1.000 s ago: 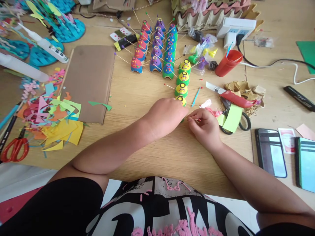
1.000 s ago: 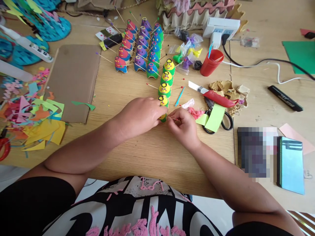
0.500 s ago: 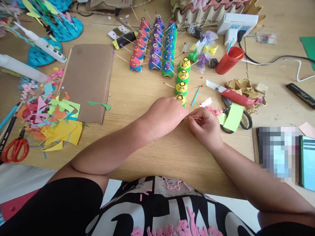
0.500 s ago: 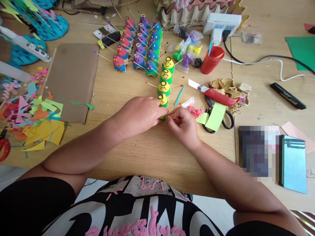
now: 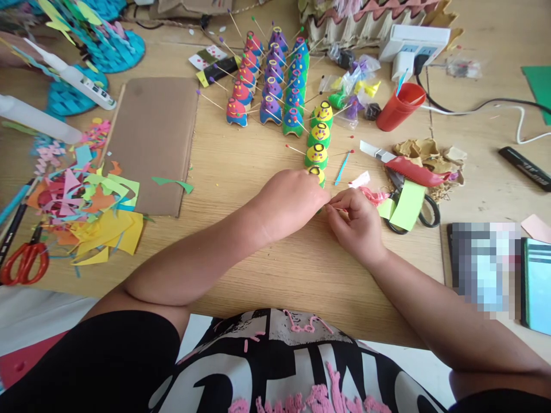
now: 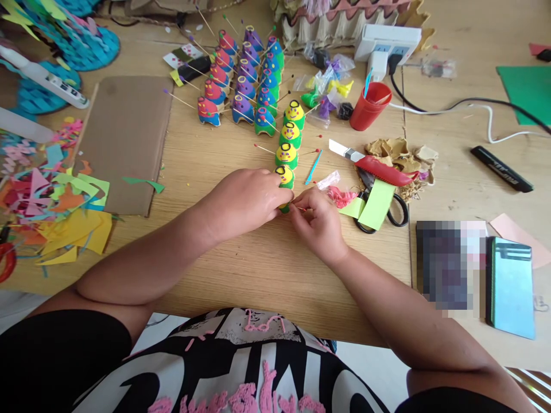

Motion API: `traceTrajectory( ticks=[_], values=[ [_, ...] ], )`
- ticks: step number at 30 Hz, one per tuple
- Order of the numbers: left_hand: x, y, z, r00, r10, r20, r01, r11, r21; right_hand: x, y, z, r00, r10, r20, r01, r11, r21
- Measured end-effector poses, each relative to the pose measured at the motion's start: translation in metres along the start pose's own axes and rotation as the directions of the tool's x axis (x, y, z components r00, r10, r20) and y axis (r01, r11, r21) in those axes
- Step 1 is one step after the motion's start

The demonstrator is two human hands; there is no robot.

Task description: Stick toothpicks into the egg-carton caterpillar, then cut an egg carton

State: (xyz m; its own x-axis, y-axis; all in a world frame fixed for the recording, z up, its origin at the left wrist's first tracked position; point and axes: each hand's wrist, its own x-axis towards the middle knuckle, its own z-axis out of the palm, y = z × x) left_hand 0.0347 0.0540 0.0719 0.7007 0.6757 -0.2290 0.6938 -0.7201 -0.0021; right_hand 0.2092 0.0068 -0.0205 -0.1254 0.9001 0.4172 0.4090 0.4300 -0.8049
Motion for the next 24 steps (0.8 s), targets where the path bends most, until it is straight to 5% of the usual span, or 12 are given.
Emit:
traceTrajectory(
  ticks=[16, 24],
  values=[
    [0.0008, -0.0007, 0.0029, 0.999, 0.025, -0.043, -0.024, 1.0, 0.007, 0.002, 0.0017, 0.0015, 0.998, -0.054, 0.01, 0.055, 0.997, -0.049],
    [0.0006, -0.0037, 0.006, 0.998, 0.03, -0.061, -0.03, 1.0, -0.009, -0.0013, 0.0035, 0.0025, 0.994, 0.107, -0.014, -0.106, 0.992, 0.067]
  ],
)
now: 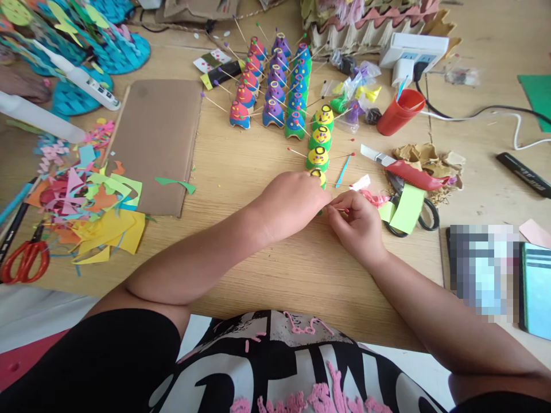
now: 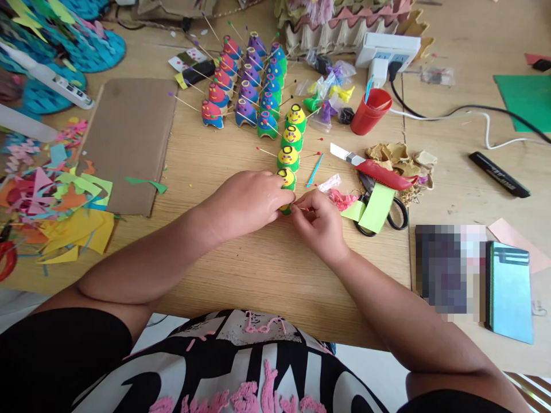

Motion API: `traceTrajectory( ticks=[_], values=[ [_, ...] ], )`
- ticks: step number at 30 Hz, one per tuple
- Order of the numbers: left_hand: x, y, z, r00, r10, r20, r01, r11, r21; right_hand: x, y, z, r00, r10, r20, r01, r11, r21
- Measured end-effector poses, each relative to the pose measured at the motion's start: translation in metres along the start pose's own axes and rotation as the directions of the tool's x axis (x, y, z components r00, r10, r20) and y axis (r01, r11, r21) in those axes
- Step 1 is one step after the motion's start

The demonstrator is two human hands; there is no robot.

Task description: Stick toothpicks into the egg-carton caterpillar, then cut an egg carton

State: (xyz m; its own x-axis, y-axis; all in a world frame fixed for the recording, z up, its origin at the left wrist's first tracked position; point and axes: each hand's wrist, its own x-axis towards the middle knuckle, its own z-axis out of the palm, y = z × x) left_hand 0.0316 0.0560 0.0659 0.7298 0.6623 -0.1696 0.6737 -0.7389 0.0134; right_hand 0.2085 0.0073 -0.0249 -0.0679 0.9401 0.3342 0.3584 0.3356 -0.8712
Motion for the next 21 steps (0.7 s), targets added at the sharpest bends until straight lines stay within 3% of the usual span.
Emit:
traceTrajectory(
  ticks=[6, 21],
  values=[
    [-0.0031, -0.0013, -0.0007, 1.0, -0.001, -0.002, 0.001, 1.0, -0.026, -0.0017, 0.0026, 0.0006, 0.998, 0.068, -0.008, -0.067, 0.994, 0.084],
    [-0.0032, 0.002, 0.0012, 0.999, -0.019, -0.041, 0.018, 1.0, -0.008, -0.0009, 0.0009, -0.0036, 0.993, 0.116, 0.012, -0.117, 0.991, 0.061]
  ],
)
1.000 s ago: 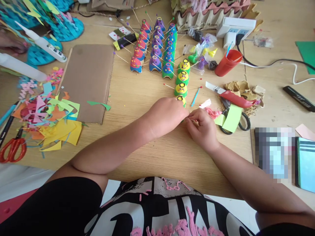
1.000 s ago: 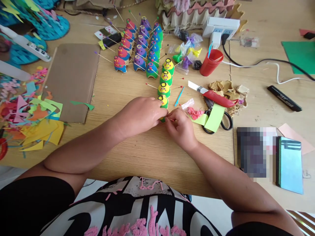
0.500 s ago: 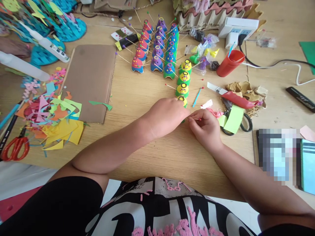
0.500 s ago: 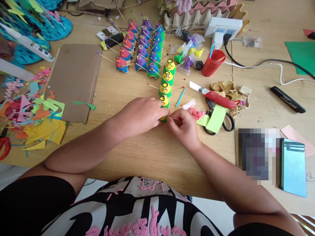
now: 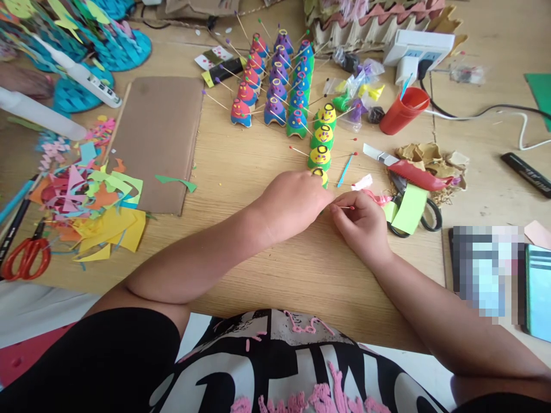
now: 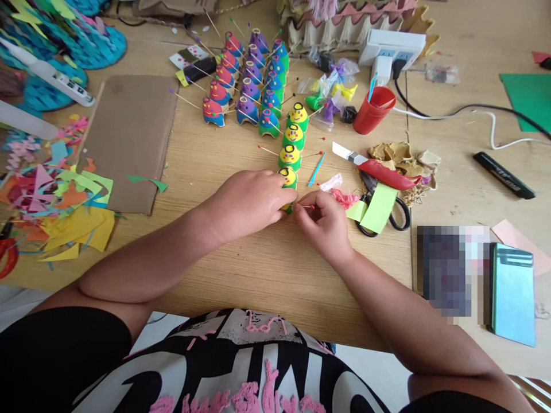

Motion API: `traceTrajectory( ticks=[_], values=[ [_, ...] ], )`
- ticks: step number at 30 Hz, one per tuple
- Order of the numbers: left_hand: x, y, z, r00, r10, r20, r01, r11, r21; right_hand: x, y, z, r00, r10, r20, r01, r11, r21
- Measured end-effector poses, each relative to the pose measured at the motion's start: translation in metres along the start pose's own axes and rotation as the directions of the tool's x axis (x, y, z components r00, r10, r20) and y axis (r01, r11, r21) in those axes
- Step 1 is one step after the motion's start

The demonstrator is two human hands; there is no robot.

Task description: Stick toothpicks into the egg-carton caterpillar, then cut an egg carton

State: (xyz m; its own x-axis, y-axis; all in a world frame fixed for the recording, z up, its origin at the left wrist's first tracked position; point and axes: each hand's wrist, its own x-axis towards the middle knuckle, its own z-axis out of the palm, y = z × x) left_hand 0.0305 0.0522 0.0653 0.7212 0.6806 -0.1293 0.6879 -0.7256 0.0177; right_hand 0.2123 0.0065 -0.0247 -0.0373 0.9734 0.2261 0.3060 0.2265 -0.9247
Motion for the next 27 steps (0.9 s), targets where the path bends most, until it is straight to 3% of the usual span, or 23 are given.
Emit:
traceTrajectory(
  ticks=[7, 27],
  values=[
    [0.002, 0.002, -0.004, 0.998, -0.023, 0.05, 0.023, 1.0, 0.001, 0.0, -0.002, 0.0, 1.0, -0.009, 0.023, 0.01, 1.0, -0.029],
    [0.002, 0.0, 0.008, 0.997, -0.023, -0.074, 0.023, 1.0, -0.002, -0.002, -0.005, 0.002, 0.997, -0.079, 0.016, 0.079, 0.996, -0.028]
  ],
)
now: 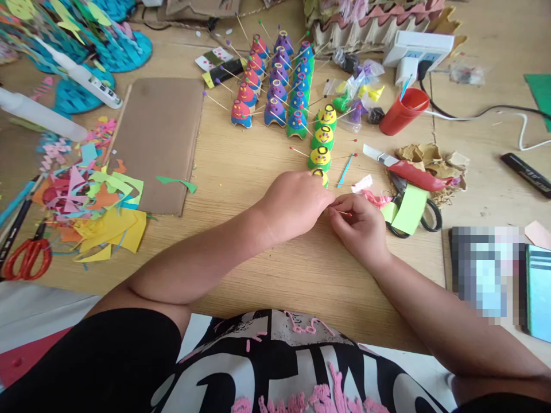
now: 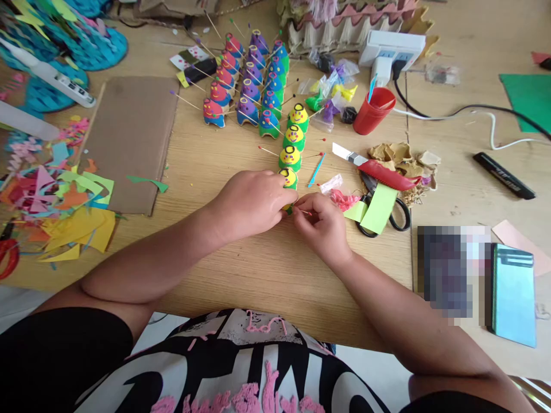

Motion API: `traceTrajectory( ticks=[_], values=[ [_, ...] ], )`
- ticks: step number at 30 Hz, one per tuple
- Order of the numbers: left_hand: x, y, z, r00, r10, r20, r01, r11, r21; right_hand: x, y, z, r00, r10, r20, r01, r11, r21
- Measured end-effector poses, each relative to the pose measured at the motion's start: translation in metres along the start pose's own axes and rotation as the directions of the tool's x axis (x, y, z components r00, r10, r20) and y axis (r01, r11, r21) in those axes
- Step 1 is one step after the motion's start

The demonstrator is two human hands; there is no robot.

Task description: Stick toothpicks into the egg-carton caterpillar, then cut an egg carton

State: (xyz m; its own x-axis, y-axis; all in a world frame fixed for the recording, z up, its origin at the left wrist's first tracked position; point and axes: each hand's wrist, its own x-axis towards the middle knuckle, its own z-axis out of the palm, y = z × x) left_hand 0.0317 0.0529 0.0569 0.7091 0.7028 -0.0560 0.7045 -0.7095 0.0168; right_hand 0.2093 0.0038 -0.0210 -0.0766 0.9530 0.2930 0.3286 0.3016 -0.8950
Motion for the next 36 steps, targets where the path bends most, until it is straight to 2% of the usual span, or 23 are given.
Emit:
traceTrajectory(
  ticks=[11, 19, 32, 36],
  values=[
    [0.0022, 0.0012, 0.0017, 1.0, 0.013, -0.007, -0.013, 1.0, 0.024, 0.0031, -0.0029, 0.0005, 0.995, -0.096, 0.005, 0.096, 0.99, -0.1],
    [0.0035, 0.0033, -0.0011, 0.999, 0.006, 0.032, -0.007, 0.999, 0.032, 0.0046, 0.0001, 0.0011, 0.985, -0.173, 0.011, 0.173, 0.973, -0.151],
    [0.0042, 0.0054, -0.0036, 0.999, -0.001, 0.052, -0.001, 1.0, 0.022, 0.0042, 0.0008, 0.0023, 0.993, -0.114, 0.025, 0.116, 0.982, -0.146],
    [0.0042, 0.0045, -0.0037, 0.998, -0.003, 0.058, 0.002, 1.0, 0.009, 0.0031, -0.0002, 0.0024, 0.998, -0.055, 0.015, 0.057, 0.993, -0.105]
  ],
)
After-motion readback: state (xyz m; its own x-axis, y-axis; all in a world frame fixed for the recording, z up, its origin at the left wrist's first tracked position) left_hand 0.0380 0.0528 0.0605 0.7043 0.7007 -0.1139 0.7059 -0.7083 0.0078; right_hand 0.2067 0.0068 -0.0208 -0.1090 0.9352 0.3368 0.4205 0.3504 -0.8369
